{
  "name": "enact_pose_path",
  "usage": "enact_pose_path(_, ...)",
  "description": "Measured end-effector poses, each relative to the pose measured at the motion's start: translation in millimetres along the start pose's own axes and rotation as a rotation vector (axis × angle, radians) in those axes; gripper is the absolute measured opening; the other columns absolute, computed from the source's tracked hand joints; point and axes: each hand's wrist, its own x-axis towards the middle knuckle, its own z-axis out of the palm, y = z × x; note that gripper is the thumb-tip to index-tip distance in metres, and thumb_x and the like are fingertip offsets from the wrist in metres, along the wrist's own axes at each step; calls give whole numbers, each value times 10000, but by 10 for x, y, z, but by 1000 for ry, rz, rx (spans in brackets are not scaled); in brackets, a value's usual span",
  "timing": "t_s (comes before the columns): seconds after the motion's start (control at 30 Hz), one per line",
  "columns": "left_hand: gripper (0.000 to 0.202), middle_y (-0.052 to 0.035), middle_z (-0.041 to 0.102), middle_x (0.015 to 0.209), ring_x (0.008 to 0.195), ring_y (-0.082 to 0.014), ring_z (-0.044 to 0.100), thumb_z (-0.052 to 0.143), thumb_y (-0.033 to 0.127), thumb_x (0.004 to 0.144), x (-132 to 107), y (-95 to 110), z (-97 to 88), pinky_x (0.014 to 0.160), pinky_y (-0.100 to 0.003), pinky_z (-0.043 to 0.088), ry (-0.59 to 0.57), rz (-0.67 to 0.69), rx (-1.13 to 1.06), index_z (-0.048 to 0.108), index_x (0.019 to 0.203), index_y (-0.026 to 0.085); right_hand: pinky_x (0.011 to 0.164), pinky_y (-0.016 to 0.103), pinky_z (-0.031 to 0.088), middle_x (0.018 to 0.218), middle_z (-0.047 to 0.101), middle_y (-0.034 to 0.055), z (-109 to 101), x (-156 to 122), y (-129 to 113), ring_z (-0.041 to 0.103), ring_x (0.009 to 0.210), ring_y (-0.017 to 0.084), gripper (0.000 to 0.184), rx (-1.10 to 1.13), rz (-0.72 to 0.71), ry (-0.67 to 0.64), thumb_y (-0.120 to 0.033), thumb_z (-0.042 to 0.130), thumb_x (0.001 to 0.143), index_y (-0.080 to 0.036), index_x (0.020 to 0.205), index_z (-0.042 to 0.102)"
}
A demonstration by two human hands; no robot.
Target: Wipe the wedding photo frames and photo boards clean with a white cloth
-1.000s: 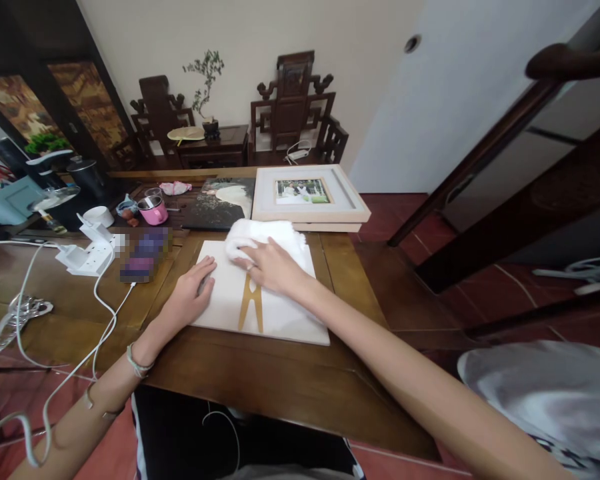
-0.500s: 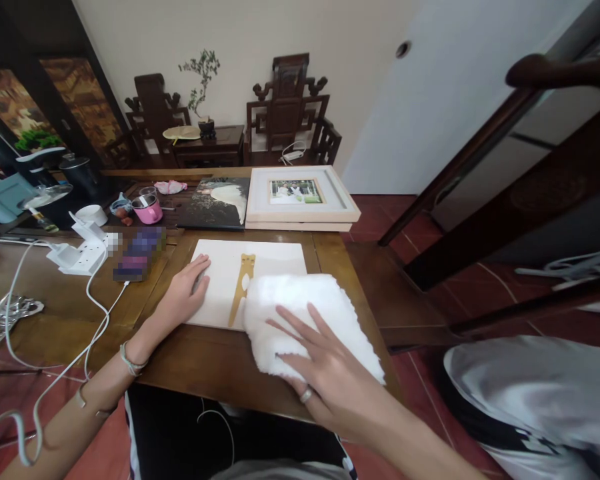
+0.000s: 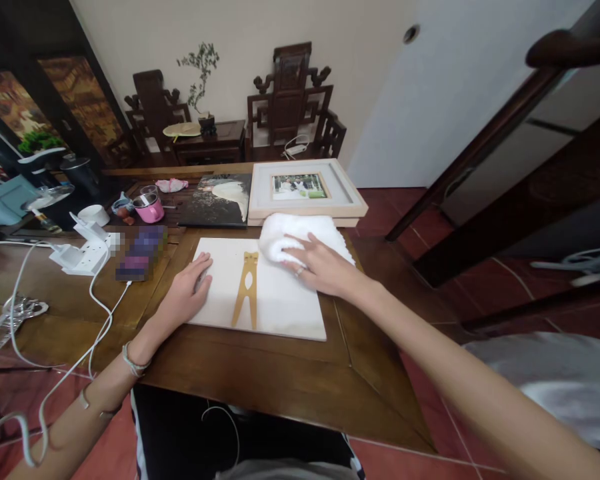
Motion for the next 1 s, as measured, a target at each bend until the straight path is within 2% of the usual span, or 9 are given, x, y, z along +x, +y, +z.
enact_pose_path(0.1, 377, -179, 509, 1374, 1329, -271, 421, 439, 173, 869, 2, 10, -10, 1108, -495, 329, -10, 0, 4, 571, 1215, 106, 929, 522, 460, 1289, 574, 123, 23, 45, 47, 479, 1236, 355, 390, -20, 58, 14, -343, 355, 936, -189, 1184, 614)
enact_pose_path(0.2, 376, -191, 504, 1374, 1329, -276, 420, 434, 172, 872, 3, 20, -19, 1111, -491, 326, -20, -3, 9, 571, 1212, 89, 1013, 557, 389, 1296, 575, 133, 59, -44, -44, 409, 1304, 333, 366, -27, -3, 47, -318, 354, 944, -170, 1115, 641)
enact_pose_path(0.33, 378, -199, 507, 1369, 1330, -276, 417, 438, 169, 870, 1, 29, -20, 1118, -480, 319, -16, -1, 14, 571, 1211, 75, 1101, 598, 258, 1304, 577, 124, 65, -407, -337, 342, 1355, 290, 305, -17, -114, 54, -216, 383, 921, -189, 1021, 670)
enact_pose_path(0.43, 379, -199, 508, 1368, 1333, -275, 414, 438, 166, 870, -1, 32, -16, 1118, -476, 321, -13, 8, 17, 567, 1215, 75, 1106, 602, 256, 1413, 458, 158, 7, -779, -633, 324, 1360, 303, 252, 6, -171, 59, -194, 433, 883, -184, 898, 684)
enact_pose_path(0.5, 375, -191, 513, 1366, 1330, -273, 419, 435, 165, 871, -2, 29, -15, 1115, -476, 325, -12, 13, 25, 567, 1214, 86, 1115, 585, 262, 1427, 447, 116, -54, -994, -829, 323, 1360, 294, 215, 36, -212, 48, -172, 474, 844, -221, 814, 681)
enact_pose_path(0.6, 375, -188, 513, 1367, 1329, -274, 421, 429, 167, 876, -2, 17, -12, 1110, -482, 331, -14, 26, 40, 563, 1217, 88, 1129, 562, 260, 1406, 480, 41, -137, -1173, -1031, 313, 1365, 273, 213, 80, -275, 0, -134, 515, 783, -271, 808, 676)
enact_pose_path(0.73, 375, -188, 512, 1369, 1328, -274, 422, 428, 165, 878, -2, 7, -8, 1104, -489, 338, -12, 33, 49, 558, 1222, 87, 1117, 573, 267, 1380, 510, 84, -167, -1142, -1029, 315, 1363, 275, 197, 96, -307, -49, -134, 498, 802, -236, 816, 665)
enact_pose_path(0.83, 372, -191, 514, 1366, 1324, -275, 427, 427, 158, 877, -2, 15, -7, 1102, -489, 341, -15, 21, 52, 563, 1215, 83, 1087, 570, 317, 1380, 501, 142, -140, -1007, -890, 362, 1339, 290, 214, 103, -271, -56, -147, 454, 847, -196, 806, 658)
enact_pose_path(1.0, 376, -201, 510, 1366, 1322, -277, 429, 433, 155, 873, 0, 27, -12, 1110, -476, 335, -17, 10, 50, 566, 1212, 62, 1053, 605, 339, 1410, 465, 151, -66, -620, -580, 410, 1306, 331, 268, 59, -192, 7, -196, 407, 902, -177, 937, 671)
